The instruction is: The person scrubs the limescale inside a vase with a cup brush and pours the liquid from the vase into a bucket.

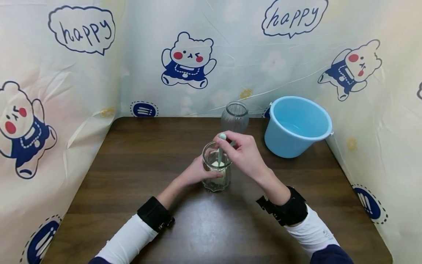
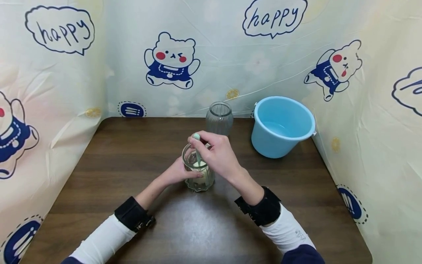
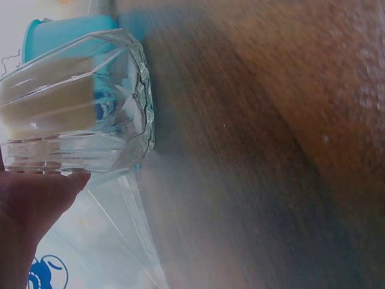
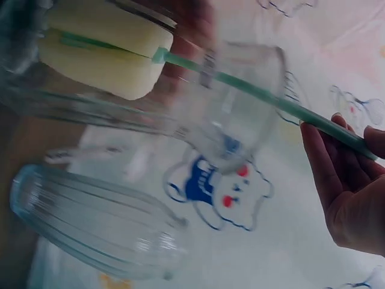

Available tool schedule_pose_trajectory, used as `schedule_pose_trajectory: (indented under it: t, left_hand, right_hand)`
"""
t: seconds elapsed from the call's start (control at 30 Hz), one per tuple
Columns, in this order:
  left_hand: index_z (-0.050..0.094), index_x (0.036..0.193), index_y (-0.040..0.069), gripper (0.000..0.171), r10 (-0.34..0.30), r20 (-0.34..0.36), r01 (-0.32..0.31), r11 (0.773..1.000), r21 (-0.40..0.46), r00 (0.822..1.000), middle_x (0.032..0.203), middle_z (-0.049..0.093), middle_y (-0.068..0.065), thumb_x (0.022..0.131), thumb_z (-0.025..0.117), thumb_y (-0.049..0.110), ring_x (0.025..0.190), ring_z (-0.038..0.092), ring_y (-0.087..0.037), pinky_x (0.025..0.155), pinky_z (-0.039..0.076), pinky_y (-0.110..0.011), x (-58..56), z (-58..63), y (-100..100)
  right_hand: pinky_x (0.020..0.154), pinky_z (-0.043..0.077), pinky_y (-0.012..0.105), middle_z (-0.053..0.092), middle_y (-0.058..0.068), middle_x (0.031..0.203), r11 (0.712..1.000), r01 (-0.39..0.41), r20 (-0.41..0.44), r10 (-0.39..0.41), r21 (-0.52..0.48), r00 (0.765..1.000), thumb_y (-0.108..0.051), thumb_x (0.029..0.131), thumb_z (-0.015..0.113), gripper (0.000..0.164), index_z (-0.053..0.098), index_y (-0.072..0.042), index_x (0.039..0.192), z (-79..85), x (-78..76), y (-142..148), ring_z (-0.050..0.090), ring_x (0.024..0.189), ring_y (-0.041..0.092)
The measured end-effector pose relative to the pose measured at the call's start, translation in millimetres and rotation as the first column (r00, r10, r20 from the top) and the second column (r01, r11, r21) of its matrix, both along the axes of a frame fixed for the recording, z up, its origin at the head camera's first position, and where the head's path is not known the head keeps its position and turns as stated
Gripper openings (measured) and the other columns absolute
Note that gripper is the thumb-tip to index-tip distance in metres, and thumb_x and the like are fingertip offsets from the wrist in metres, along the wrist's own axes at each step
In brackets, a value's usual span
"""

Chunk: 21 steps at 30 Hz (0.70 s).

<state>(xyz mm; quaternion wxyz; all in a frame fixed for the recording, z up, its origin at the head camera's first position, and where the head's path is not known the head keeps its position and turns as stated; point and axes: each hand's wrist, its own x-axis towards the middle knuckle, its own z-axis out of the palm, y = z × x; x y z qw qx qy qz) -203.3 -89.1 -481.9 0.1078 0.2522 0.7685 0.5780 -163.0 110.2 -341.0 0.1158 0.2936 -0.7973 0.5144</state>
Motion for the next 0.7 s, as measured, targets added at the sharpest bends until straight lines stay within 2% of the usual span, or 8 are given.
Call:
schedule_pose_trajectory:
  t: [0.13,0.23,0.33,0.37,0.47,0.57,0.6,0.7]
  left_hand:
    - [0.049,0.146,0.011,0.080,0.023,-0.015,-0.023,1.000,-0.010,1.000,0.136,0.063,-0.005,0.078,0.092,0.014,0.121,0.063,-0.020,0.107,0.048,-0.042,-0.4,1.1,1.4]
    - [0.050,0.145,0.010,0.081,0.031,-0.024,-0.032,0.999,-0.018,0.999,0.136,0.063,-0.006,0.077,0.093,0.014,0.121,0.062,-0.020,0.108,0.047,-0.041,-0.1,1.0,1.8]
    - [0.049,0.147,0.011,0.082,0.031,-0.028,-0.032,0.999,-0.019,0.999,0.138,0.062,-0.005,0.077,0.093,0.016,0.121,0.061,-0.019,0.108,0.047,-0.039,0.6,1.5,1.9]
    - [0.049,0.147,0.009,0.082,0.030,-0.017,-0.030,0.999,-0.018,0.999,0.139,0.062,-0.006,0.078,0.092,0.015,0.122,0.061,-0.020,0.108,0.047,-0.040,2.9,6.9,2.1]
    - [0.046,0.149,0.008,0.084,0.021,0.017,-0.020,1.000,-0.020,1.000,0.140,0.060,-0.008,0.079,0.091,0.012,0.122,0.061,-0.021,0.108,0.047,-0.041,2.7,8.5,1.9]
    - [0.044,0.151,0.009,0.083,0.014,0.048,-0.014,1.000,-0.020,0.999,0.140,0.060,-0.009,0.081,0.089,0.011,0.123,0.061,-0.023,0.108,0.047,-0.044,3.1,9.2,1.7]
    - [0.044,0.151,0.011,0.084,0.011,0.044,-0.010,1.000,-0.017,0.999,0.140,0.061,-0.008,0.081,0.090,0.012,0.123,0.062,-0.021,0.108,0.048,-0.043,1.0,4.2,1.3]
    - [0.042,0.154,0.017,0.087,0.000,0.019,0.000,1.000,0.001,1.000,0.140,0.061,-0.005,0.082,0.090,0.013,0.124,0.062,-0.021,0.108,0.048,-0.042,1.3,3.5,1.2]
  right_hand:
    - [0.066,0.059,0.029,0.075,0.009,0.092,0.999,-0.020,-0.072,0.017,-0.039,0.997,-0.008,0.102,0.067,0.011,0.075,-0.003,0.107,18.7,1.0,3.2,0.068,0.076,0.020]
    - [0.070,0.061,0.030,0.075,0.011,0.094,0.999,-0.035,-0.084,0.032,-0.039,0.996,-0.006,0.101,0.067,0.012,0.076,-0.002,0.108,24.9,1.9,5.0,0.072,0.082,0.024]
    - [0.070,0.061,0.030,0.076,0.009,0.096,0.999,-0.030,-0.080,0.029,-0.015,0.996,-0.007,0.101,0.067,0.012,0.076,-0.003,0.109,23.8,1.8,5.9,0.072,0.082,0.022]
    - [0.069,0.060,0.030,0.076,0.008,0.096,1.000,-0.025,-0.080,0.025,-0.003,0.996,-0.008,0.101,0.068,0.012,0.076,-0.003,0.109,22.7,1.6,6.0,0.071,0.081,0.023]
    - [0.067,0.058,0.028,0.075,0.002,0.097,0.999,-0.012,-0.096,0.016,0.041,0.995,-0.010,0.101,0.070,0.010,0.076,-0.007,0.108,20.0,1.4,5.3,0.067,0.077,0.016]
    - [0.065,0.056,0.028,0.073,0.002,0.096,0.995,-0.028,-0.110,0.038,0.093,0.993,-0.011,0.101,0.070,0.009,0.075,-0.008,0.107,17.5,0.8,4.0,0.062,0.075,0.012]
    - [0.065,0.055,0.029,0.073,0.002,0.095,0.993,-0.038,-0.112,0.050,0.109,0.992,-0.012,0.101,0.070,0.009,0.074,-0.008,0.107,16.5,0.3,3.5,0.060,0.075,0.010]
    - [0.064,0.056,0.032,0.071,0.004,0.094,0.986,-0.068,-0.104,0.085,0.151,0.991,-0.012,0.102,0.068,0.008,0.073,-0.008,0.107,11.1,-2.3,2.5,0.059,0.076,0.010]
